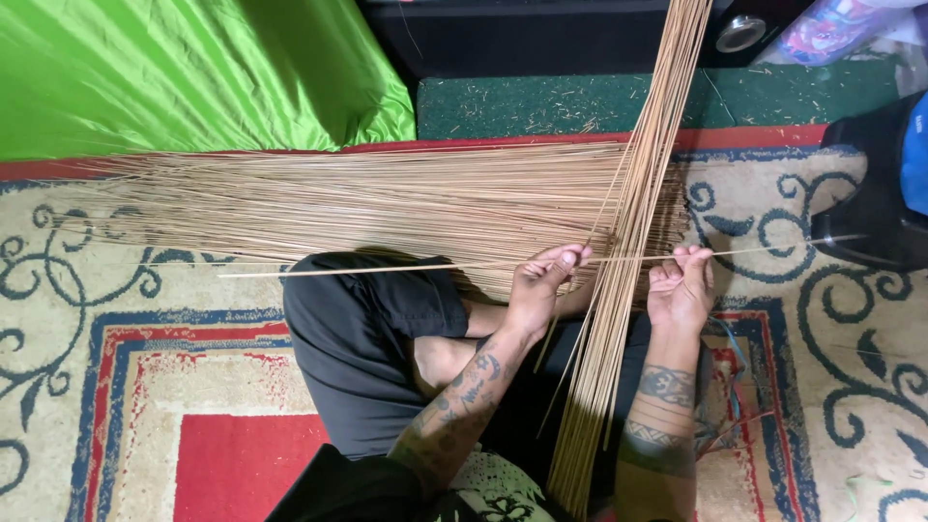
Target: Weaving thin wooden sticks into a mat by interlacing them manually.
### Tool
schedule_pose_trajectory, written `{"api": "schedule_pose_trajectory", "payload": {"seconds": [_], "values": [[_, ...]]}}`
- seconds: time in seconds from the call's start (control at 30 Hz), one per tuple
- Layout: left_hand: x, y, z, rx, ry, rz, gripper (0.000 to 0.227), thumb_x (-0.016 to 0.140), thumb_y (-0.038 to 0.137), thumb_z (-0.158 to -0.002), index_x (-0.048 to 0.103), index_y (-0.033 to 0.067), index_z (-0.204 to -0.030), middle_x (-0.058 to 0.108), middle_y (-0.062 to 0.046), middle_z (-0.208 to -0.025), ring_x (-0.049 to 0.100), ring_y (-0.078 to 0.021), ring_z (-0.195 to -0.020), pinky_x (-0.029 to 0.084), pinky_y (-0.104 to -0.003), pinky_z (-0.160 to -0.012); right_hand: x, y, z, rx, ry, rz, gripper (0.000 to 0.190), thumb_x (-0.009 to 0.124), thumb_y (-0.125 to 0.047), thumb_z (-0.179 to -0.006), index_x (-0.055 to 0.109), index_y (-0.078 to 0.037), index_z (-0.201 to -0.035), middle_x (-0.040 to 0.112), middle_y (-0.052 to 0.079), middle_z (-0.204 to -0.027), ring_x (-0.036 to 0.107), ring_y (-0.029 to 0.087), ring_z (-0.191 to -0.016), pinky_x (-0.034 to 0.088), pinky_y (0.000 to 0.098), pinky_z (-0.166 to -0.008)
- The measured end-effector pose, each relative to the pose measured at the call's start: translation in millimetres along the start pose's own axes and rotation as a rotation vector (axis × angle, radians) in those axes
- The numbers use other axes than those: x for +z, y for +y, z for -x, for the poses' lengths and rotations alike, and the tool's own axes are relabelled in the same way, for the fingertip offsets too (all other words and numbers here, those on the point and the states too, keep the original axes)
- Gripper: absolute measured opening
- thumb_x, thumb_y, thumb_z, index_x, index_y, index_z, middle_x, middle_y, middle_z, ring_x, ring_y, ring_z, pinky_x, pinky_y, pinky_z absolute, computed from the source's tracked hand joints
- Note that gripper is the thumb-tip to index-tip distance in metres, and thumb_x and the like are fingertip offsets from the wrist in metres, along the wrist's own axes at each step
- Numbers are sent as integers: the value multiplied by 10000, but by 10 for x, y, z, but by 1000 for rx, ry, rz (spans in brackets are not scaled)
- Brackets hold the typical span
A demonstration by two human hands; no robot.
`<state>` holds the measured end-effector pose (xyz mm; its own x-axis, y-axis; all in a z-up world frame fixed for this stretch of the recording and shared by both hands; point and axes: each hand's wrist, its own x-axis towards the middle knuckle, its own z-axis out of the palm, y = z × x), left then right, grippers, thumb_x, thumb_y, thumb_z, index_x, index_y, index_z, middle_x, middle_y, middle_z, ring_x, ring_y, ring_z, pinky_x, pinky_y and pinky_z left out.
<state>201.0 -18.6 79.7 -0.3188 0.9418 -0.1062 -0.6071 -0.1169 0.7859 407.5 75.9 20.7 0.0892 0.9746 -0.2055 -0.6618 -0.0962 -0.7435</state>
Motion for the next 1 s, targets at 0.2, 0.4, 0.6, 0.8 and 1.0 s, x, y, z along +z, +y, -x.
{"api": "schedule_pose_trajectory", "payload": {"seconds": [0.2,0.4,0.6,0.8,1.0], "values": [[-315,164,-155,-10,160,-53,237,660,212,-1015,746,41,-1155,783,-119,-1063,746,-165,-976,536,-218,-784,-75,-73,-42,-12,149,-44,249,605,-439,-1013,737,-268,-1137,778,-62,-1098,499,20,-682,399,172,-675],[-833,742,-266,103,367,2,351,537,333,-1076,701,77,-1251,773,-73,-1165,741,-152,-1023,515,-249,-831,-226,-102,-97,31,295,-118,254,474,-301,-1096,678,-278,-1245,773,-82,-1276,550,22,-739,410,177,-688],[-1003,897,-220,115,399,102,373,530,354,-1075,683,79,-1274,761,-81,-1205,747,-164,-1045,535,-261,-843,-377,26,-202,32,337,-55,152,717,-463,-953,746,-333,-1025,806,-123,-1095,531,3,-642,402,179,-649],[-1082,879,-240,82,384,183,365,542,358,-1068,687,88,-1268,759,-84,-1208,750,-172,-1052,537,-271,-849,-330,-115,-169,22,334,-131,176,670,-438,-981,749,-312,-1075,802,-144,-1134,569,4,-664,400,171,-653],[-1280,931,-221,48,383,271,365,503,351,-1086,676,90,-1275,755,-85,-1218,739,-173,-1079,537,-277,-873,-456,-181,-242,-58,291,-93,172,666,-436,-1004,737,-279,-997,756,-118,-913,605,41,-655,453,195,-631]]}}
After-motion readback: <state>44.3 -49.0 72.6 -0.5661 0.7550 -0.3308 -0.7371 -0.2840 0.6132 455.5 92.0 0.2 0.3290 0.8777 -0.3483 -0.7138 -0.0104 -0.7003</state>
